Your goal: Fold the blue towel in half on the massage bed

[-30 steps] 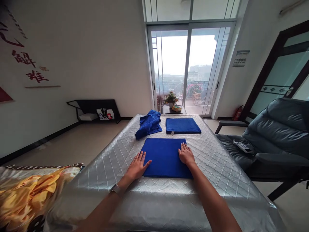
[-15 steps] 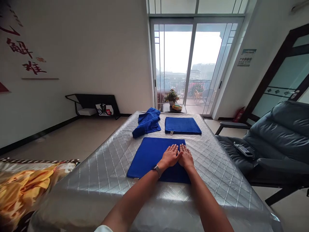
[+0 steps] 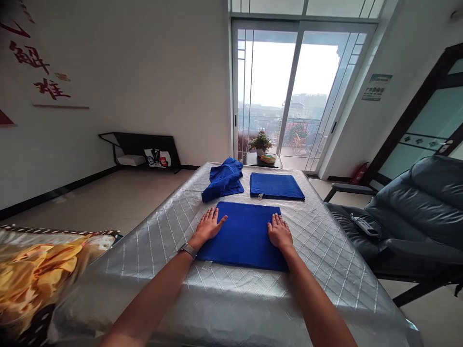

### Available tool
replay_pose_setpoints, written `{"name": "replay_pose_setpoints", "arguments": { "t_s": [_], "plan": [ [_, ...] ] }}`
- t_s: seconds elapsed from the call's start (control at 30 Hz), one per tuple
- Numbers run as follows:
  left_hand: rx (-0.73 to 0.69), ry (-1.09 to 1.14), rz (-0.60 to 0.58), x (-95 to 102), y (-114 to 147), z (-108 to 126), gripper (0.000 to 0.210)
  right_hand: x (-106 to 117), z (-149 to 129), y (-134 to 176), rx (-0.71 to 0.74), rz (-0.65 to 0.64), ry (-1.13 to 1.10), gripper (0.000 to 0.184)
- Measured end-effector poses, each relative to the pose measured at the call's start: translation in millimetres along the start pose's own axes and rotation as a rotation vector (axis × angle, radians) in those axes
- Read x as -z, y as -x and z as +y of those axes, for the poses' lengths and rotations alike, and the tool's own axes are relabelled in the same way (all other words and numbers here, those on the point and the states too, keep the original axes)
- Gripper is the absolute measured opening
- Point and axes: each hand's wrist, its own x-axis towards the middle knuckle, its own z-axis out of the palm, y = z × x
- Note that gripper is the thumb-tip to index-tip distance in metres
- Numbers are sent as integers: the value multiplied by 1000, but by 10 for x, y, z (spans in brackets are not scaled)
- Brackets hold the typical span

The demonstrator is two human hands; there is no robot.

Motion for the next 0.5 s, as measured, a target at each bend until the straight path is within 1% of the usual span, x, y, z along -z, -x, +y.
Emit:
{"name": "replay_pose_setpoints", "arguments": {
  "t_s": [0.07, 0.23, 0.3, 0.4, 0.5],
  "plan": [
    [-1, 3, 10, -22, 6, -46, 96, 3, -2, 0, -5, -12, 9, 67],
    [-11, 7, 7, -46, -13, -26, 93, 99, -17, -48, -8, -76, 53, 68],
    [-5, 1, -8, -45, -25, -23, 92, 166, -24, -124, 7, -83, 63, 67],
    [3, -9, -3, -49, -31, -20, 92, 237, -22, -295, 11, -67, 22, 67],
    [6, -8, 6, -54, -24, -13, 94, 215, 4, -452, 14, -70, -20, 68]
  ]
}}
